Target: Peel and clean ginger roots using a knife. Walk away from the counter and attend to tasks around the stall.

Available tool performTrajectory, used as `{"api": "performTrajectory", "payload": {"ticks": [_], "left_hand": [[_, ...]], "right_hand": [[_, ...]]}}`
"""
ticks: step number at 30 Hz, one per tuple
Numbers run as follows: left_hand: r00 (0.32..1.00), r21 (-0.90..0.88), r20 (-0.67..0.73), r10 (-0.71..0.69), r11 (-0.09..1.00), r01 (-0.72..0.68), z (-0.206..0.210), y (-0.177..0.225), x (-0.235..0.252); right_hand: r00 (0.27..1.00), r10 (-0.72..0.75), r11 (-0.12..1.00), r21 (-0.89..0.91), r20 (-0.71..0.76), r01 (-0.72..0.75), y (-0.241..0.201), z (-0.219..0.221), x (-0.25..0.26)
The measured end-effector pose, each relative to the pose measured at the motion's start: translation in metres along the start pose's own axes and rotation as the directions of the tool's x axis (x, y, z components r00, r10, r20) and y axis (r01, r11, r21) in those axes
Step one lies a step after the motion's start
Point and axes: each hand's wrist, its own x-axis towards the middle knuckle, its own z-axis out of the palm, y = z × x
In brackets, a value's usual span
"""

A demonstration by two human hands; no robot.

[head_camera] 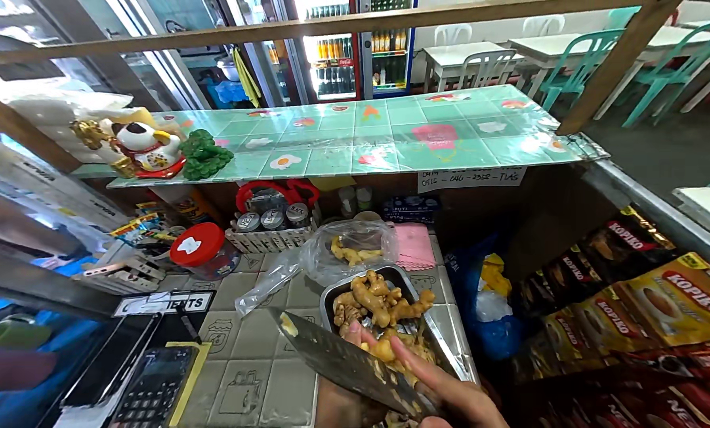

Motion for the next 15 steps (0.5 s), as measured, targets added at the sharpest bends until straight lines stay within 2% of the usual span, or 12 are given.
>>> {"api": "performTrajectory", "payload": {"ticks": [3,7,10,13,15], "left_hand": [[0.998,-0.068,-0.054,0.018,0.997,-0.022,0.006,-0.002,-0.004],[0.994,-0.064,-0.109,0.021,0.998,-0.028,0.014,-0.003,-0.009],[0.992,-0.024,-0.118,-0.047,0.999,0.045,0.014,0.0,-0.008],[0.995,0.147,-0.054,-0.088,0.985,0.096,0.001,0.004,0.003],[1.0,0.355,0.014,-0.025,0.935,0.019,-0.007,0.01,0.012]], "right_hand": [[0.999,-0.008,1.0,0.029,-0.042,0.009,0.004,0.006,0.001],[0.997,-0.012,0.998,0.067,-0.07,0.017,0.006,0.012,0.0],[0.996,0.043,0.992,0.126,-0.08,-0.033,0.004,0.013,-0.002],[0.989,0.141,0.987,0.068,0.053,-0.145,-0.002,-0.005,-0.002],[0.972,0.206,0.978,-0.052,0.118,-0.201,-0.008,-0.019,-0.002]]}}
